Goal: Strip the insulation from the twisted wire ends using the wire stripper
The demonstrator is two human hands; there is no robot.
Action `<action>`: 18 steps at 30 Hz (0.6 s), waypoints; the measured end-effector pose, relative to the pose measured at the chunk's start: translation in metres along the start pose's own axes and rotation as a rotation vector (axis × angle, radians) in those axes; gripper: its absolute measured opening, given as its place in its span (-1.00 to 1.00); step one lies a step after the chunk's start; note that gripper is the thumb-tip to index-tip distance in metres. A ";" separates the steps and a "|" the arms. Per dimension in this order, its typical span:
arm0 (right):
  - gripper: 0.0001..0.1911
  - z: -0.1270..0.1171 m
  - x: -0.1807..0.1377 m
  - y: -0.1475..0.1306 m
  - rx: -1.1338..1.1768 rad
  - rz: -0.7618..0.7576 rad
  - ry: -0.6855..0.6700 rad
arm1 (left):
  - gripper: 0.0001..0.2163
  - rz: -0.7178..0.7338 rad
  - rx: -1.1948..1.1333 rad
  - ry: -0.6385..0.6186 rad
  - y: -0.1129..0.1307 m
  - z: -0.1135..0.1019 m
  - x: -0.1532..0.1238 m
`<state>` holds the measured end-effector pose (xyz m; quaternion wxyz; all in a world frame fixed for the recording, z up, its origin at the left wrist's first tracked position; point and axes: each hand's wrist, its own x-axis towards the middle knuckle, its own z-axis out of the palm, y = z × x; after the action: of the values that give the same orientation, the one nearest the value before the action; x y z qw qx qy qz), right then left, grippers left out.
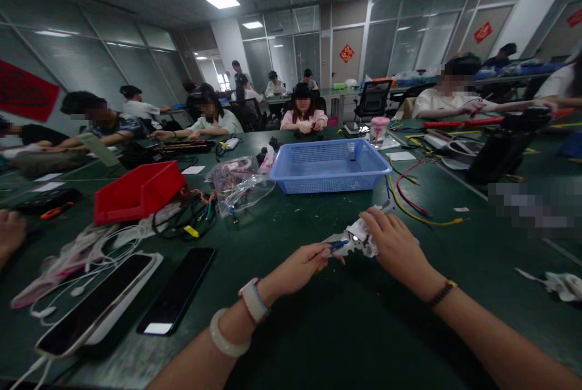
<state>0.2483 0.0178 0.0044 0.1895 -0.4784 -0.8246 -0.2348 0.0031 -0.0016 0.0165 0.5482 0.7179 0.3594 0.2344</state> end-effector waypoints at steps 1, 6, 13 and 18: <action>-0.54 0.000 0.000 0.000 -0.012 -0.003 -0.001 | -0.67 0.000 0.016 -0.005 -0.001 0.000 0.000; -0.61 -0.004 0.000 0.001 -0.067 -0.025 -0.015 | -0.72 -0.002 0.087 0.038 -0.006 0.000 0.001; -0.61 -0.004 0.002 0.003 -0.091 -0.039 0.102 | -0.71 -0.026 0.151 0.109 -0.005 0.004 0.002; -0.61 0.000 0.004 0.009 -0.006 -0.094 0.064 | -0.69 -0.038 0.136 0.113 -0.005 0.006 0.002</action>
<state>0.2540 0.0244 0.0088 0.2029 -0.4318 -0.8392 -0.2611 0.0077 -0.0029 0.0099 0.4816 0.7321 0.4182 0.2391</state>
